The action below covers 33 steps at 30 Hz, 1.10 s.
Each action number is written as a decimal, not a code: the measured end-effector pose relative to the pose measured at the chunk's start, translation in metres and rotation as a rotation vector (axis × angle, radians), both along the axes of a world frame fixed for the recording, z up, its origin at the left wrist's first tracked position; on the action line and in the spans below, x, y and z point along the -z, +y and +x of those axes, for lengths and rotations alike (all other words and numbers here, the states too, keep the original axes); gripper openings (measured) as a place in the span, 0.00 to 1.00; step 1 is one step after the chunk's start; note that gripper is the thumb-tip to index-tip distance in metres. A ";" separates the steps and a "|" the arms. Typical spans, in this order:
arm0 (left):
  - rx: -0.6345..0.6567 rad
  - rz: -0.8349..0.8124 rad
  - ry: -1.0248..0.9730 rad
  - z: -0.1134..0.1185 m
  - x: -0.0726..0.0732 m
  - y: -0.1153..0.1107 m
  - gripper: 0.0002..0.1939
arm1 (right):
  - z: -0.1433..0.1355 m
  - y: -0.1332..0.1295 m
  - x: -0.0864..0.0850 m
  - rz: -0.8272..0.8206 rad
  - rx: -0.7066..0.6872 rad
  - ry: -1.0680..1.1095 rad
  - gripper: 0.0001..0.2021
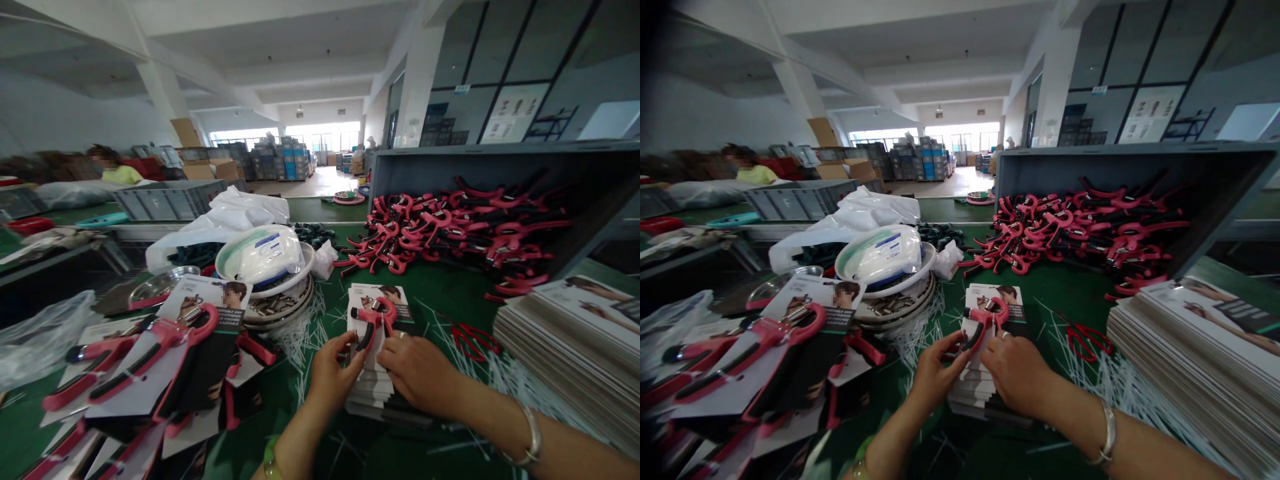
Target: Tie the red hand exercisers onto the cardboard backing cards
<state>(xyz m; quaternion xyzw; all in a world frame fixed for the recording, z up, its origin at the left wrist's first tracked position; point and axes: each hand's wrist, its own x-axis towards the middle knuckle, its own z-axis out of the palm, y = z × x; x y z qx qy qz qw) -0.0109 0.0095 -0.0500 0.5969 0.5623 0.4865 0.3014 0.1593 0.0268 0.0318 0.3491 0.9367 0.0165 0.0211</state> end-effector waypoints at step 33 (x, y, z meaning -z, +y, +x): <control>0.001 0.204 0.087 -0.008 -0.010 0.020 0.07 | 0.024 0.004 0.007 0.059 0.219 0.314 0.08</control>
